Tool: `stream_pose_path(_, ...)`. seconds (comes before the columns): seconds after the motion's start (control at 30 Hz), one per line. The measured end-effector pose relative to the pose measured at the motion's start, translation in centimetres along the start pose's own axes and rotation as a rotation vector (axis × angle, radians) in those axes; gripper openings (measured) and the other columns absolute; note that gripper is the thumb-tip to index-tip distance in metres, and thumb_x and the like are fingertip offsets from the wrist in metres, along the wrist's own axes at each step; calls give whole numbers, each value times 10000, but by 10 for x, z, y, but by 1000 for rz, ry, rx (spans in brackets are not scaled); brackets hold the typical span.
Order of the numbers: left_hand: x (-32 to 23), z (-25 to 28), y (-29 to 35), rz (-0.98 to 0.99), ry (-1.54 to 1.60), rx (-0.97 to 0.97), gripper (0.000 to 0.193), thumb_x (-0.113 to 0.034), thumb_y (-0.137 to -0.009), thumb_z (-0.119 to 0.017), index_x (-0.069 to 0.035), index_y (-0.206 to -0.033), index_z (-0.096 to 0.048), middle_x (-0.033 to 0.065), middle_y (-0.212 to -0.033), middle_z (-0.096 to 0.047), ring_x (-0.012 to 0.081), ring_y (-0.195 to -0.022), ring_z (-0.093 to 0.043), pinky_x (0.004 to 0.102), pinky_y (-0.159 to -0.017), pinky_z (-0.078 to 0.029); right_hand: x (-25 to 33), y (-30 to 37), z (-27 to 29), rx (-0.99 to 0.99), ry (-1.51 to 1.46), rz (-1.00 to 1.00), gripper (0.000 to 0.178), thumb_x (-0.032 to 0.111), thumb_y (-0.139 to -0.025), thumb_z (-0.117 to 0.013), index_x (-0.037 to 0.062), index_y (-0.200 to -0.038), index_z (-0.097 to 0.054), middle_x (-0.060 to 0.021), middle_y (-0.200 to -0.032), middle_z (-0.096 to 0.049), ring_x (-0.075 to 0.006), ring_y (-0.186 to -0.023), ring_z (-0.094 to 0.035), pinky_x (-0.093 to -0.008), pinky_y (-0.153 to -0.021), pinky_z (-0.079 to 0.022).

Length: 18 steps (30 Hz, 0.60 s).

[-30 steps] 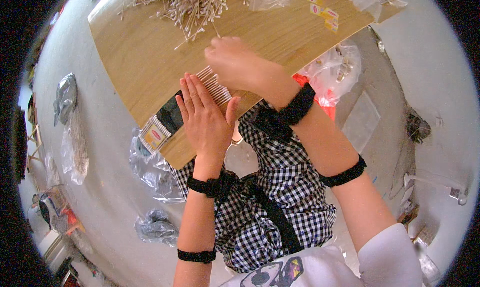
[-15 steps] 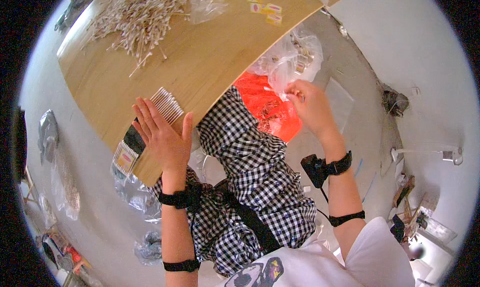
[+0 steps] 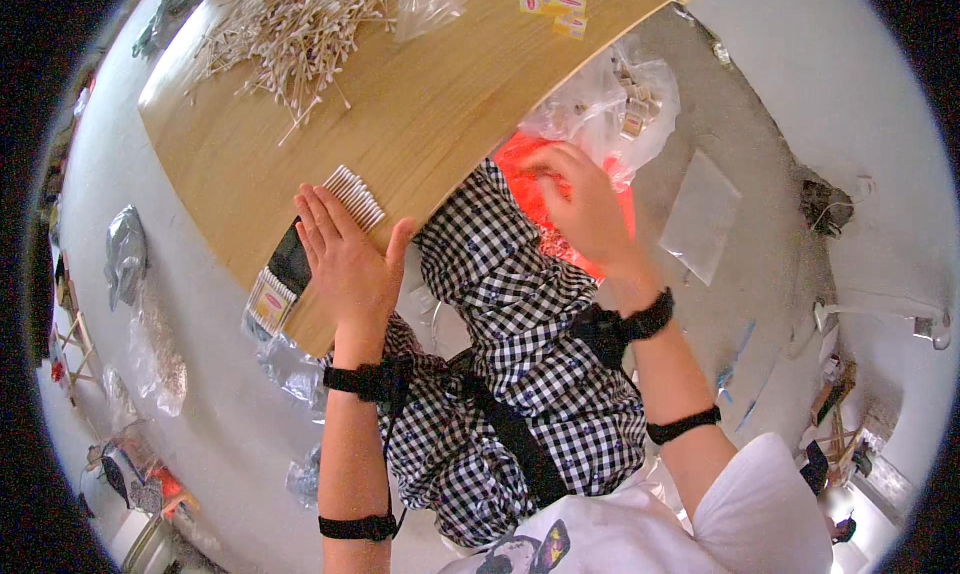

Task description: Sorting and aligning cotton swabs on a wooden block and placing them in plastic packaging.

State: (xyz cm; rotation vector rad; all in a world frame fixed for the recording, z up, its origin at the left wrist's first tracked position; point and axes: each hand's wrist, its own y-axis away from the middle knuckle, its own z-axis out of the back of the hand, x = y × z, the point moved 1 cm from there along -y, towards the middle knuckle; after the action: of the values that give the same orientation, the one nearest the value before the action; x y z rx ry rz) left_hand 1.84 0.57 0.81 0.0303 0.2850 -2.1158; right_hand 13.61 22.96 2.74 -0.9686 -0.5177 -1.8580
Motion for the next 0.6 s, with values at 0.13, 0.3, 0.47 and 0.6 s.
stream_pose_path(0.13,2,3,-2,23,4,-3,1068,-668,-816,-555,133,-1434,-212,293,-1510,-233,388,-1435,-187,460,-1156,-202,43,-34,-61,-13,-268,212,199,-72,-841,-495,8,-930,-655,-79,-1024,-651,-199,-955,-618,-298,-854,-477)
stream_pose_path(0.3,-5,-4,-4,27,59,-29,1033,-640,-829,-560,130,-1429,-222,301,-1500,-244,393,-1422,-217,460,-1159,-198,48,-62,-112,-5,-367,333,143,-71,-756,-510,13,-752,-626,-102,-979,-655,-242,-944,-618,-320,-826,-485)
stream_pose_path(0.47,-2,-3,-3,31,77,-51,1021,-617,-822,-583,126,-1429,-231,295,-1501,-250,388,-1425,-216,454,-1161,-193,43,-58,-119,-2,-370,404,110,-34,-692,-553,19,-600,-584,-107,-944,-650,-270,-919,-614,-335,-818,-484)
stream_pose_path(0.6,2,-5,-2,35,89,-61,1018,-619,-825,-576,123,-1430,-231,292,-1504,-246,384,-1428,-211,453,-1163,-189,42,-58,-120,32,-305,431,149,-71,-697,-521,13,-605,-603,-90,-989,-651,-244,-966,-606,-316,-841,-482)
